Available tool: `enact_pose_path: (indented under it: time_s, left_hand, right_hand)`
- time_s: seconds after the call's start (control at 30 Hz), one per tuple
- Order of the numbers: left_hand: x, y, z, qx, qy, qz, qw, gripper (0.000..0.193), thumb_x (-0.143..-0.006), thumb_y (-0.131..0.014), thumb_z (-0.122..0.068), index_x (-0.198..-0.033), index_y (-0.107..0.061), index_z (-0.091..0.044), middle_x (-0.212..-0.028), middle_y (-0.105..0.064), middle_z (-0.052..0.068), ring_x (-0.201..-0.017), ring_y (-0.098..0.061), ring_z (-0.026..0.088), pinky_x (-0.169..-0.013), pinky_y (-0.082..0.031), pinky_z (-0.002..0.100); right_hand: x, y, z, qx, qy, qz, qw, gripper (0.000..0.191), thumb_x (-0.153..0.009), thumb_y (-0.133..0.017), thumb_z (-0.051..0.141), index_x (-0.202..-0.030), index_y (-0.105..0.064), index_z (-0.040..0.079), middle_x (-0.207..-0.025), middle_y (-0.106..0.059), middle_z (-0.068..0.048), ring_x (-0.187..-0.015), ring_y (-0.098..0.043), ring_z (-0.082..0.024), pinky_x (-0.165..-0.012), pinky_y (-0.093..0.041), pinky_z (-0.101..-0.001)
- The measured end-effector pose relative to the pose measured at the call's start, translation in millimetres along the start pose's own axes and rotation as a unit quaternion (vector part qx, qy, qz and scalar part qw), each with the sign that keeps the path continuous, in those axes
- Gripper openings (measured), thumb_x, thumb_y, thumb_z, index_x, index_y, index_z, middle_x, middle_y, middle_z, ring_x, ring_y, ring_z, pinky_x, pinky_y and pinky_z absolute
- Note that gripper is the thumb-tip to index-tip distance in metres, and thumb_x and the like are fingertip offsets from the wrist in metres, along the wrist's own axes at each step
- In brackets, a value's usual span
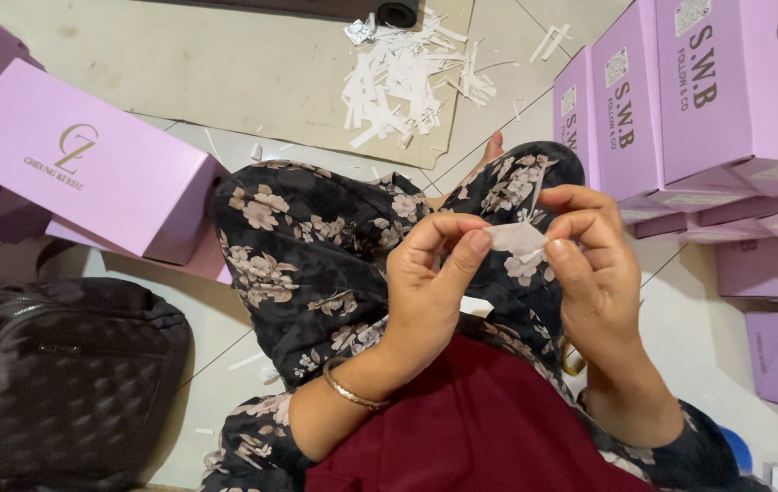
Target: The person sits on the floor and applies small printed labels to the sides of pink shoe boxes. They peel the backing off each label, align it on the box, and smooth it down. The person also uses scissors to trim a label before applying it.
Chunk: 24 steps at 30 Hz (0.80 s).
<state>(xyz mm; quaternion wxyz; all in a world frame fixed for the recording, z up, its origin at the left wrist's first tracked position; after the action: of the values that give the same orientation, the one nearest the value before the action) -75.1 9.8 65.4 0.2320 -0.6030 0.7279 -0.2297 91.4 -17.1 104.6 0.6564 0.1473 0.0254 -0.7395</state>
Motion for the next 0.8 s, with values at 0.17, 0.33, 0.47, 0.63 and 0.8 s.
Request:
enact_pose_path:
  time_s: [0.17, 0.33, 0.47, 0.63, 0.8]
  left_hand:
    - [-2, 5, 0, -0.016, -0.017, -0.015, 1.000, 0.014, -0.102, -0.070, -0.012, -0.111, -0.067, -0.001, -0.103, -0.069, 0.000, -0.095, -0.060, 0.005, -0.088, -0.049, 0.021]
    - [-5, 9, -1, -0.006, -0.033, -0.017, 0.999, 0.013, -0.102, -0.071, -0.010, -0.111, -0.068, -0.001, -0.102, -0.068, -0.001, -0.092, -0.059, 0.004, -0.085, -0.048, 0.020]
    - [-7, 14, -4, -0.035, -0.040, -0.026, 0.998, 0.014, -0.101, -0.072, -0.009, -0.111, -0.069, 0.000, -0.101, -0.068, -0.001, -0.091, -0.060, 0.004, -0.083, -0.049, 0.020]
    - [-11, 25, -8, -0.125, -0.052, -0.043, 0.990, 0.013, -0.099, -0.073, -0.009, -0.108, -0.071, 0.000, -0.099, -0.071, 0.000, -0.091, -0.063, 0.004, -0.084, -0.051, 0.020]
    - [-19, 46, 1, -0.175, -0.038, -0.059, 0.982, 0.012, -0.098, -0.073, -0.008, -0.106, -0.073, 0.001, -0.095, -0.073, 0.000, -0.086, -0.063, 0.004, -0.080, -0.050, 0.020]
  right_hand:
    - [0, 8, -1, -0.022, 0.010, -0.009, 1.000, 0.011, -0.106, -0.056, 0.015, -0.101, -0.056, 0.005, -0.142, -0.049, -0.009, -0.113, -0.046, -0.008, -0.100, -0.040, -0.0237]
    - [-3, 17, -2, 0.012, 0.030, -0.012, 0.999, 0.012, -0.107, -0.054, 0.016, -0.102, -0.057, 0.005, -0.142, -0.052, -0.010, -0.130, -0.047, -0.012, -0.117, -0.038, -0.0292]
    - [-5, 31, -3, 0.053, 0.034, -0.020, 0.998, 0.012, -0.108, -0.054, 0.016, -0.102, -0.056, 0.005, -0.142, -0.053, -0.010, -0.124, -0.047, -0.013, -0.112, -0.038, -0.0288]
    - [-6, 48, -11, 0.154, 0.040, -0.044, 0.986, 0.011, -0.107, -0.055, 0.011, -0.100, -0.056, 0.003, -0.140, -0.054, -0.012, -0.127, -0.049, -0.016, -0.110, -0.040, -0.0294]
    - [-5, 72, -50, 0.226, -0.005, -0.059, 0.972, 0.010, -0.104, -0.057, 0.010, -0.098, -0.058, 0.002, -0.135, -0.058, -0.012, -0.120, -0.053, -0.018, -0.102, -0.043, -0.0297]
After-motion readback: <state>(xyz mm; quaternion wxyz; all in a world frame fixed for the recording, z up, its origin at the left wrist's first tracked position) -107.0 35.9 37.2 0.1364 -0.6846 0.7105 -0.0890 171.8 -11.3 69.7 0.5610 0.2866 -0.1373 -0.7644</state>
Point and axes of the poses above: each hand's wrist, its own x-axis away from the middle knuckle, its own y-axis out of the back of the hand, z = x × y, the point moved 6 cm from there along -x, towards the middle knuckle
